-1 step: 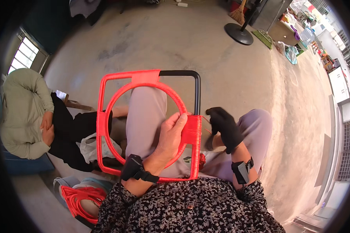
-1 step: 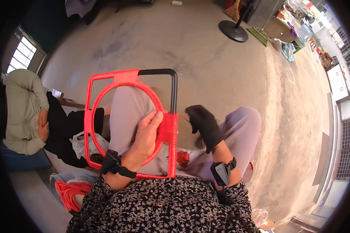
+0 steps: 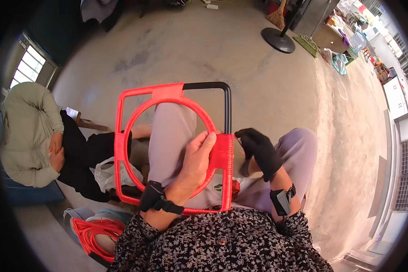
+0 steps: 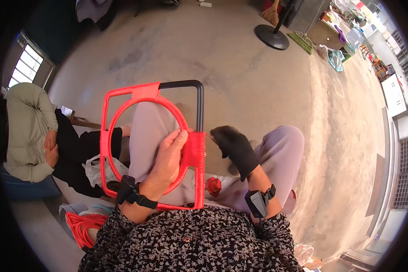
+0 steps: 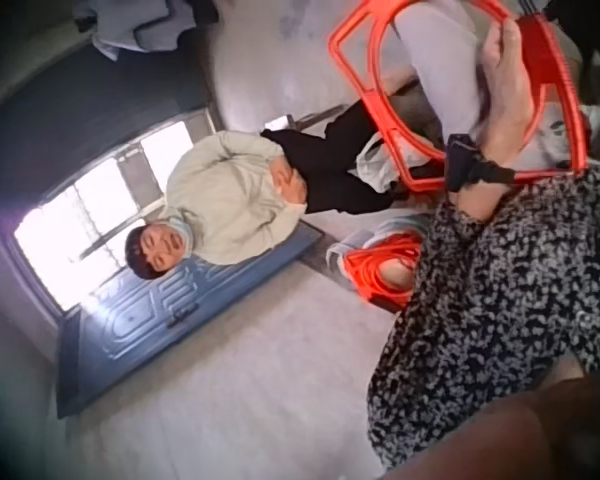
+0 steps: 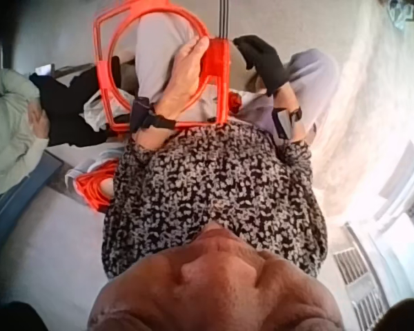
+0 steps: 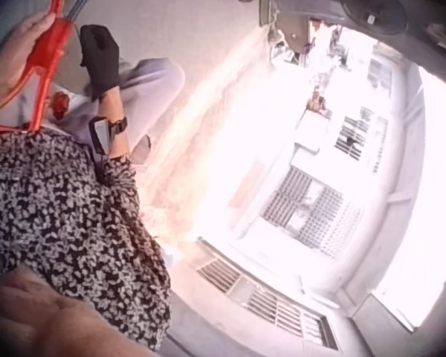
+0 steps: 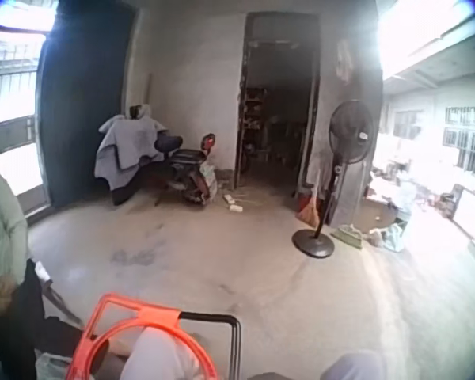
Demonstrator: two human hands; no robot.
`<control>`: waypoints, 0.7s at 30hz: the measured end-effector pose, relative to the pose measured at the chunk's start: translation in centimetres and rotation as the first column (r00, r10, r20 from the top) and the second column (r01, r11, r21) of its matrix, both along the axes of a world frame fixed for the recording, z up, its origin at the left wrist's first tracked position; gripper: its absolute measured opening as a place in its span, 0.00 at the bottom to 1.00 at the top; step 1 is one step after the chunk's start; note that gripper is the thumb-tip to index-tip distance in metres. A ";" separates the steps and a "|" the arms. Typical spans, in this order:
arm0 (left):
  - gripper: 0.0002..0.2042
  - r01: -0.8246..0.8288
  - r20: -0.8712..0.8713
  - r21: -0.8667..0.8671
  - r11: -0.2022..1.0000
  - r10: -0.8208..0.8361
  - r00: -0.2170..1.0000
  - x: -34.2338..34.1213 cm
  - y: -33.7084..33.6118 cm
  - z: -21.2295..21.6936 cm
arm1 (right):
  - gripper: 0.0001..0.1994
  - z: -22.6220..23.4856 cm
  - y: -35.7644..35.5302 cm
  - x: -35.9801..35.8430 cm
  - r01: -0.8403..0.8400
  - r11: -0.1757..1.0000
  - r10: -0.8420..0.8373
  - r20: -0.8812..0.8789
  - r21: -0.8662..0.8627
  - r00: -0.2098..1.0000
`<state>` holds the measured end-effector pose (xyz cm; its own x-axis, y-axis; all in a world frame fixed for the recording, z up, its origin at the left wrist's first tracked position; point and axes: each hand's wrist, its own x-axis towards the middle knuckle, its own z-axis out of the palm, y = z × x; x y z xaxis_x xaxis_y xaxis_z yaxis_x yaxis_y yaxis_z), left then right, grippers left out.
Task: Wrapping a red plastic frame with red nylon string.
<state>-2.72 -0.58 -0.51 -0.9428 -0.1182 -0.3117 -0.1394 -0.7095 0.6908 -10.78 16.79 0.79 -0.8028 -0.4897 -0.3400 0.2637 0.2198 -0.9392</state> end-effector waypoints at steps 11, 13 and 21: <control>0.24 0.251 -0.132 0.030 0.968 -0.245 0.961 3.3 -10.5 6.9 | 0.14 0.8 -0.4 1.5 -0.503 0.815 0.544 0.082 -0.286 0.835; 0.24 0.227 -0.065 0.072 0.971 -0.222 0.973 3.9 -10.9 7.5 | 0.13 0.5 -1.0 1.6 -0.581 0.772 0.597 -0.016 -0.258 0.802; 0.21 0.285 -0.079 0.288 0.914 -0.274 0.958 5.2 -10.0 6.9 | 0.12 -0.1 -0.9 1.2 -0.595 0.749 0.620 -0.011 -0.292 0.785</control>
